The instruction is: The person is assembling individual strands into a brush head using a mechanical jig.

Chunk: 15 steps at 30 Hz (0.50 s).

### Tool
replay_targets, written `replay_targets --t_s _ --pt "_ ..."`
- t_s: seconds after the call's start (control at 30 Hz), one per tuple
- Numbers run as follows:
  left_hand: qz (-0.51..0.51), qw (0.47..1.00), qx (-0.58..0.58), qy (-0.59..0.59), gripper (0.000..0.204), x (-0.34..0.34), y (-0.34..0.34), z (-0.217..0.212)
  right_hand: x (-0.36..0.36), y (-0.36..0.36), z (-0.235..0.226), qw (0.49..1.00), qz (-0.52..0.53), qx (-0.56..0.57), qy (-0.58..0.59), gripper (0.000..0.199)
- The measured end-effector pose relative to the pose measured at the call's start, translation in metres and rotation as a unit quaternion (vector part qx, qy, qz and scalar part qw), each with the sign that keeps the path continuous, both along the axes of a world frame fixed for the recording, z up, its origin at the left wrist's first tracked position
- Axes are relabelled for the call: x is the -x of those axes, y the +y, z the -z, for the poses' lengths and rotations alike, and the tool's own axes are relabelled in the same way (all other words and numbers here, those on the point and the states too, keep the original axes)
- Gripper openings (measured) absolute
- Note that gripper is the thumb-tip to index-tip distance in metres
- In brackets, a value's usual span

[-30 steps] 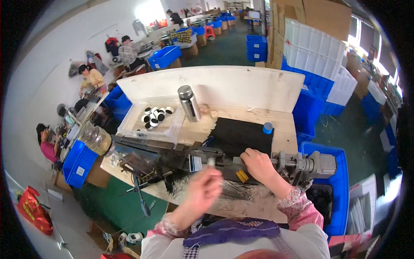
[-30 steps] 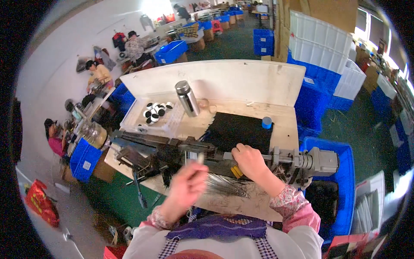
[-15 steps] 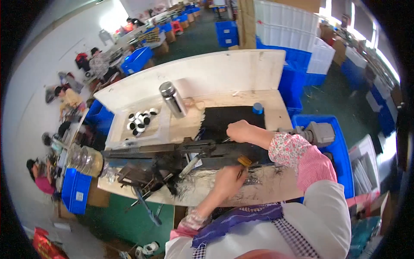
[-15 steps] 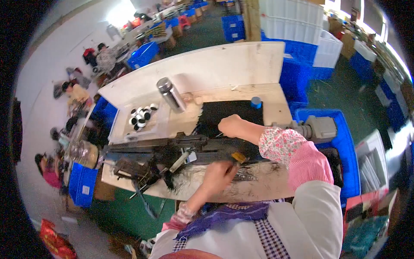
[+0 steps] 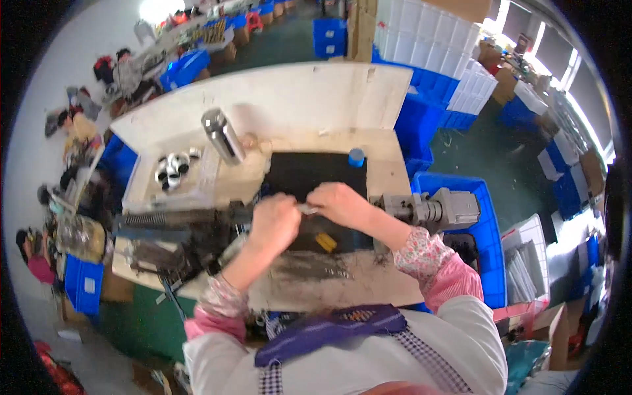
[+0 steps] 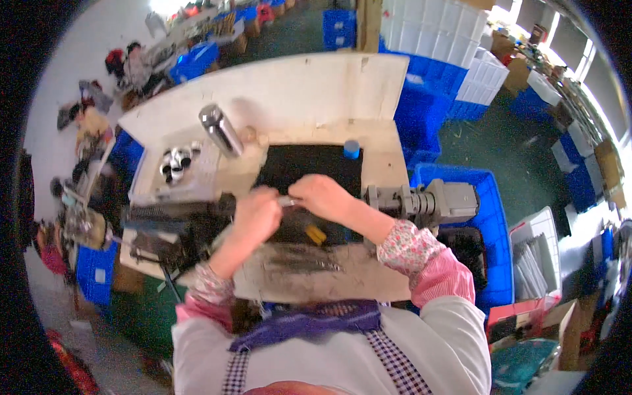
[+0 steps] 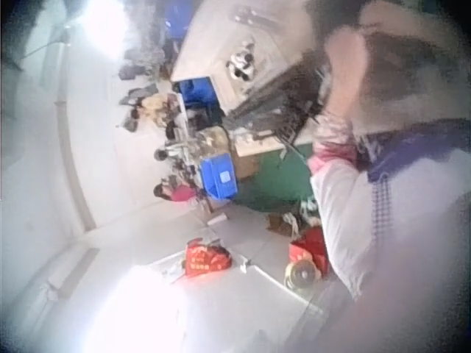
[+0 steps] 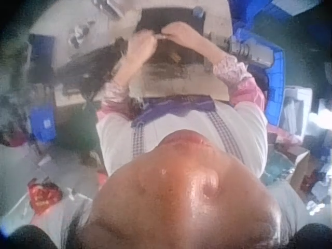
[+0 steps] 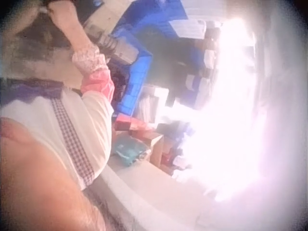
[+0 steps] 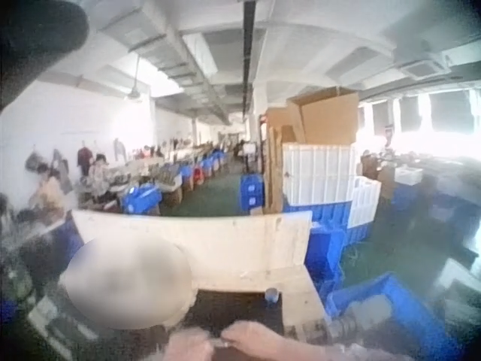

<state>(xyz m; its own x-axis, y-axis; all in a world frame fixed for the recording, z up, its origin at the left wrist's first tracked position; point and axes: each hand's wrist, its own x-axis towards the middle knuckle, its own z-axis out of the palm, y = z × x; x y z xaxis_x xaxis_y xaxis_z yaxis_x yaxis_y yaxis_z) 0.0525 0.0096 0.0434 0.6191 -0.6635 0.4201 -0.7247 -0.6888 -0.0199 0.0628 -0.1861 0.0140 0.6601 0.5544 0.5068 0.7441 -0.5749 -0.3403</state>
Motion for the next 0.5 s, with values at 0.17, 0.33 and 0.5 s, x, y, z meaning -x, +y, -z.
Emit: replay_targets --t_s 0.17,0.33,0.5 --pt "-0.022 0.993 -0.016 -0.114 0.009 0.000 0.027 -0.009 -0.002 0.018 -0.003 0.986 -0.029 -0.151 0.057 0.010" --pt "-0.082 0.914 0.397 -0.022 0.022 0.065 0.016 0.033 -0.009 0.037 0.002 0.983 -0.007 -0.158 0.093 0.013" --pt "0.011 0.358 0.691 0.628 0.046 0.068 0.050 0.059 -0.018 0.043 0.010 0.990 -0.006 -0.078 0.118 0.014"
